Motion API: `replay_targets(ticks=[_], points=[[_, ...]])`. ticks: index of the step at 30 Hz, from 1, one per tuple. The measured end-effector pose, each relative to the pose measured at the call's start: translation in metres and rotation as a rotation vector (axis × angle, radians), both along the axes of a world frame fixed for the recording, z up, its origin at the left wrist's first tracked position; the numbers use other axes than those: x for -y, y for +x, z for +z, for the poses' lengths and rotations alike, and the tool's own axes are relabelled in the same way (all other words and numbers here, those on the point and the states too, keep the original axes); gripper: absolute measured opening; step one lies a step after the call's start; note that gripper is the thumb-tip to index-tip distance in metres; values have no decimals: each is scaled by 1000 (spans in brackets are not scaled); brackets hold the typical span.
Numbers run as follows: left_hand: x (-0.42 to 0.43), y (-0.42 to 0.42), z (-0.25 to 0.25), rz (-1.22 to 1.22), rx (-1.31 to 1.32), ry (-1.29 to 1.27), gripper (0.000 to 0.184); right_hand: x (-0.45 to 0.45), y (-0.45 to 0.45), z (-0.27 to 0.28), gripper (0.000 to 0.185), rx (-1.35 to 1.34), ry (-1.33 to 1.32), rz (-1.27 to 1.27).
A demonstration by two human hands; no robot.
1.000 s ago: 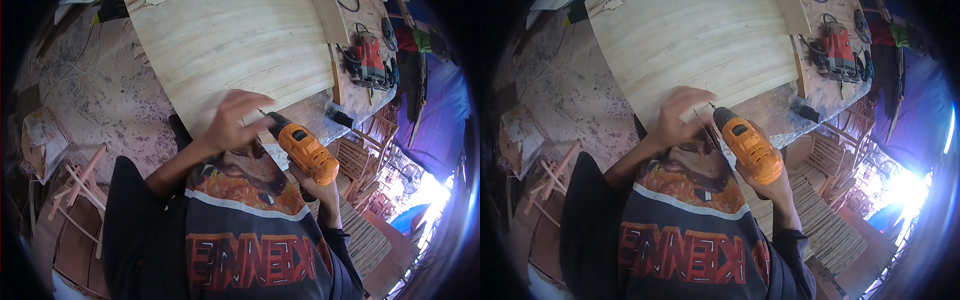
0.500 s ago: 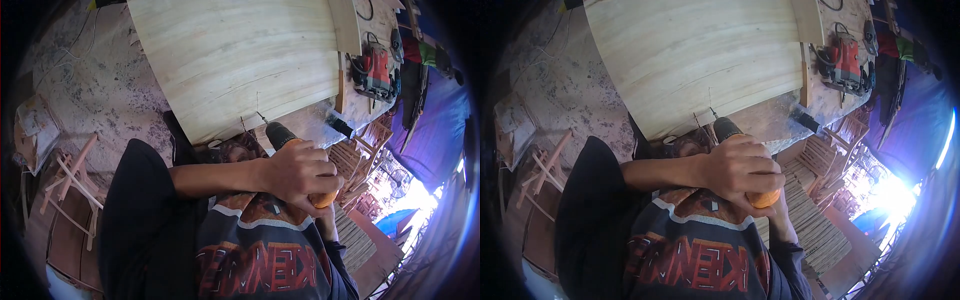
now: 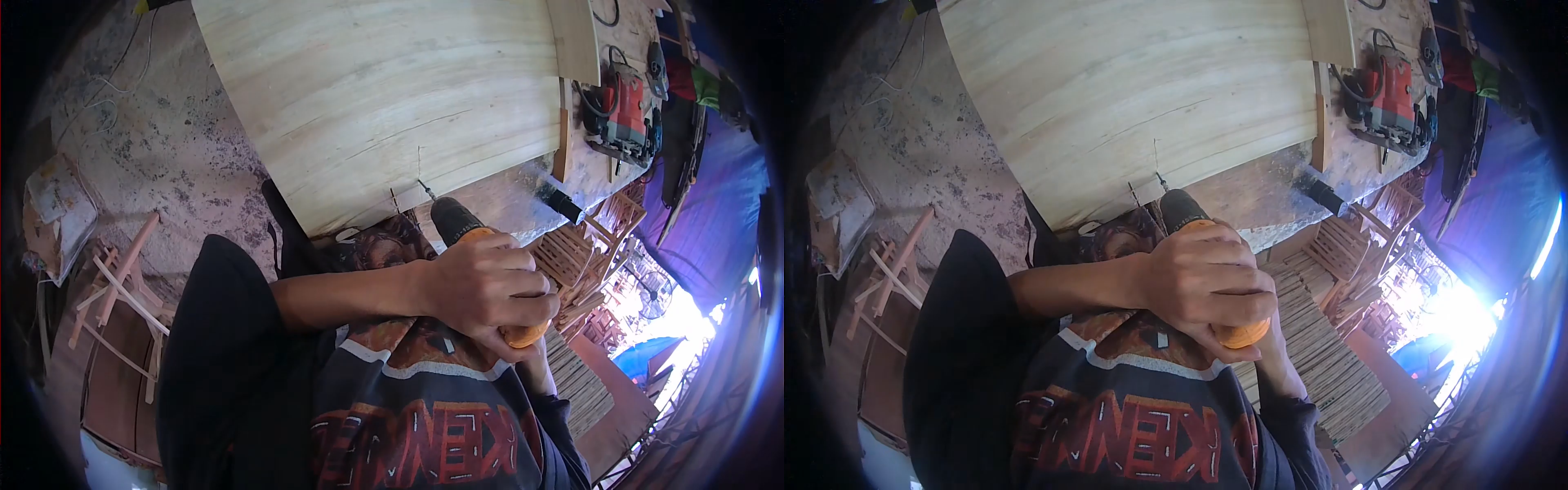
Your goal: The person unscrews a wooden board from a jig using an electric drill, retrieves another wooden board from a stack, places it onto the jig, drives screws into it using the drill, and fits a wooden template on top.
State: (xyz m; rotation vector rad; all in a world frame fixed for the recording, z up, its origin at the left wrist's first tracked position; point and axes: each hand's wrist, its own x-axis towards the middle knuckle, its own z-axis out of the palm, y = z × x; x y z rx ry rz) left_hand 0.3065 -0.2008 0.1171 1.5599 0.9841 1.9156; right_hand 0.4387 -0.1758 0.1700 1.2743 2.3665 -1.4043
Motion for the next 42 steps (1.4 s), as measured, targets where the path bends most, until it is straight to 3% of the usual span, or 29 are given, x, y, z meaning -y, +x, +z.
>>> replay_targets(ticks=[42], points=[[-4,-9,-25,47,99,-4,39,-11,-8,-27,45,-57,83,104]])
